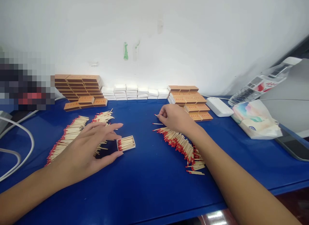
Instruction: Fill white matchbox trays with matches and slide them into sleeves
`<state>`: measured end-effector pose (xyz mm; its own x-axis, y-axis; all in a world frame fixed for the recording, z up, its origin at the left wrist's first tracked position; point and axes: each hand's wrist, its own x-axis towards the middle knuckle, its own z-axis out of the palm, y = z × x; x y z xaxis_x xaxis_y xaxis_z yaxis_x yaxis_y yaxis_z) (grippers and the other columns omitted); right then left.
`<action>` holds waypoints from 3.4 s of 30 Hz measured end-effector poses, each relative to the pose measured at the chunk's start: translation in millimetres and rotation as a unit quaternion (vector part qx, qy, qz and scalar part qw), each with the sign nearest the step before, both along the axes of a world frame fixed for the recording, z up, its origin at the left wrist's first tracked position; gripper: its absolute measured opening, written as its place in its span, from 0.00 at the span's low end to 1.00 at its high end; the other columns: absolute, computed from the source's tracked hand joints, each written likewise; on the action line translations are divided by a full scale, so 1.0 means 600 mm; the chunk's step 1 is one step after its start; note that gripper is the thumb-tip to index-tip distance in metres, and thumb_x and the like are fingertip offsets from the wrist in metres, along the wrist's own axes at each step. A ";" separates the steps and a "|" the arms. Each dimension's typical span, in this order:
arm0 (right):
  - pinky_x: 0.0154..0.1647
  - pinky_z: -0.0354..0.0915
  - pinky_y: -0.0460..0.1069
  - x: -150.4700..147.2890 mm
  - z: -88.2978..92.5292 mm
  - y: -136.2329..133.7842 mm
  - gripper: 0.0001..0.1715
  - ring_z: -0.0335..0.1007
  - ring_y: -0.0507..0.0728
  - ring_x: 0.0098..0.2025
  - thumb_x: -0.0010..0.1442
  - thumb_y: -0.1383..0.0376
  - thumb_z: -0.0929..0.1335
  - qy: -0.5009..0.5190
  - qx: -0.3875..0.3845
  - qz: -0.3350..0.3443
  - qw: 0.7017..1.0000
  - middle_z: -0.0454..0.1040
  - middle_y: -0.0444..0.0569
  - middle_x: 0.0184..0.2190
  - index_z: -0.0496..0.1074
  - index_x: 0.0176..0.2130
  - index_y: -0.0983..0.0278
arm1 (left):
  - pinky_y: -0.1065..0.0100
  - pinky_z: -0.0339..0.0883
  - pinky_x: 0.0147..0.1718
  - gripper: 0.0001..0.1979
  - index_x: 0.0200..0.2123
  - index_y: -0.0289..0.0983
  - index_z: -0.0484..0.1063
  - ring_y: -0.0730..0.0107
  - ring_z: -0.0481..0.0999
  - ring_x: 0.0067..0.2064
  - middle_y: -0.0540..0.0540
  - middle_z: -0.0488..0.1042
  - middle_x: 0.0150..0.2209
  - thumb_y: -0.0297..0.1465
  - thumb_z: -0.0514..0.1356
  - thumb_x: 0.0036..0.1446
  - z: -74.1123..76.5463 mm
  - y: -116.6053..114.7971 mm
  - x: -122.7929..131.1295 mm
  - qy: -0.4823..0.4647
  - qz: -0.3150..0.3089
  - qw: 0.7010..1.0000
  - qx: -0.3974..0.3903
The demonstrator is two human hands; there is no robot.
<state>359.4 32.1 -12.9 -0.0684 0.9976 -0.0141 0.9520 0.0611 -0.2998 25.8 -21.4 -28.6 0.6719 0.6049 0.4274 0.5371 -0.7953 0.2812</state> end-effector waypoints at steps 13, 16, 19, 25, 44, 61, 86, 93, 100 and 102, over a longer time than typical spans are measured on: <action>0.32 0.61 0.52 0.026 0.028 -0.014 0.21 0.71 0.58 0.32 0.69 0.46 0.66 0.008 -0.097 0.096 0.991 0.80 0.50 0.32 0.77 0.40 0.59 | 0.49 0.64 0.68 0.33 0.74 0.45 0.56 0.54 0.76 0.61 0.47 0.84 0.53 0.37 0.65 0.72 -0.001 -0.001 -0.002 0.000 0.002 1.000 0.005; 0.31 0.61 0.52 0.019 0.030 -0.015 0.21 0.71 0.57 0.31 0.69 0.46 0.67 0.011 -0.110 0.103 0.989 0.80 0.49 0.31 0.77 0.39 0.59 | 0.48 0.64 0.68 0.33 0.74 0.45 0.56 0.54 0.77 0.60 0.46 0.84 0.52 0.37 0.65 0.73 -0.001 0.000 -0.002 0.000 0.000 1.000 0.006; 0.31 0.60 0.53 0.013 0.032 -0.016 0.22 0.70 0.57 0.30 0.69 0.45 0.67 0.017 -0.118 0.106 0.987 0.80 0.49 0.31 0.77 0.38 0.59 | 0.47 0.65 0.67 0.33 0.74 0.45 0.56 0.53 0.77 0.60 0.46 0.84 0.52 0.38 0.65 0.73 -0.001 0.000 -0.002 0.004 0.002 1.000 0.001; 0.32 0.61 0.53 0.013 0.034 -0.020 0.19 0.71 0.58 0.31 0.68 0.47 0.68 0.025 -0.109 0.108 0.988 0.80 0.49 0.32 0.78 0.39 0.58 | 0.48 0.65 0.67 0.34 0.74 0.45 0.56 0.53 0.77 0.61 0.46 0.84 0.52 0.37 0.65 0.72 -0.001 -0.002 -0.002 0.001 0.002 1.000 0.004; 0.35 0.64 0.52 0.057 0.023 -0.011 0.17 0.75 0.58 0.36 0.67 0.49 0.69 0.000 -0.121 0.105 0.987 0.82 0.49 0.36 0.78 0.41 0.58 | 0.46 0.65 0.67 0.34 0.74 0.45 0.57 0.52 0.76 0.61 0.45 0.84 0.52 0.38 0.66 0.72 -0.003 0.000 -0.003 0.001 0.004 1.000 0.001; 0.32 0.60 0.52 0.013 0.025 -0.019 0.14 0.71 0.57 0.32 0.69 0.51 0.69 0.016 -0.088 0.130 0.987 0.79 0.48 0.34 0.77 0.39 0.58 | 0.50 0.65 0.66 0.34 0.74 0.43 0.58 0.54 0.76 0.61 0.46 0.84 0.52 0.37 0.66 0.71 -0.001 0.000 0.002 0.001 0.002 1.000 0.001; 0.37 0.61 0.50 -0.121 0.030 -0.103 0.04 0.70 0.53 0.36 0.77 0.66 0.68 0.084 -0.005 0.255 0.963 0.74 0.46 0.46 0.72 0.44 0.61 | 0.52 0.62 0.69 0.32 0.73 0.41 0.59 0.56 0.76 0.61 0.47 0.83 0.53 0.38 0.65 0.72 -0.002 0.000 0.000 0.000 0.004 1.000 0.016; 0.38 0.61 0.49 -0.110 0.015 -0.098 0.05 0.70 0.53 0.37 0.77 0.65 0.68 0.095 -0.001 0.257 0.962 0.74 0.45 0.45 0.72 0.43 0.60 | 0.52 0.67 0.64 0.18 0.62 0.38 0.74 0.59 0.80 0.53 0.44 0.83 0.48 0.33 0.66 0.72 -0.001 0.007 0.002 -0.016 -0.041 0.997 0.057; 0.38 0.62 0.50 -0.094 0.016 -0.078 0.05 0.69 0.53 0.37 0.75 0.65 0.68 0.104 0.040 0.234 0.966 0.74 0.46 0.43 0.74 0.43 0.60 | 0.53 0.66 0.64 0.05 0.48 0.41 0.80 0.62 0.81 0.50 0.49 0.85 0.47 0.31 0.68 0.71 0.001 0.007 0.003 -0.038 -0.070 0.995 0.058; 0.38 0.62 0.50 -0.083 0.014 -0.067 0.04 0.70 0.54 0.37 0.74 0.66 0.69 0.090 0.061 0.216 0.970 0.75 0.46 0.41 0.75 0.42 0.61 | 0.53 0.66 0.64 0.05 0.48 0.41 0.80 0.63 0.81 0.50 0.50 0.85 0.47 0.31 0.68 0.71 0.001 0.007 0.004 -0.041 -0.069 0.995 0.057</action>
<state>309.5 -7.8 -4.5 -0.4701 0.8692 0.1532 0.7629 0.4875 -0.4247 28.2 -17.0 -27.7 0.7051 0.4532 0.5454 0.3992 -0.8893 0.2229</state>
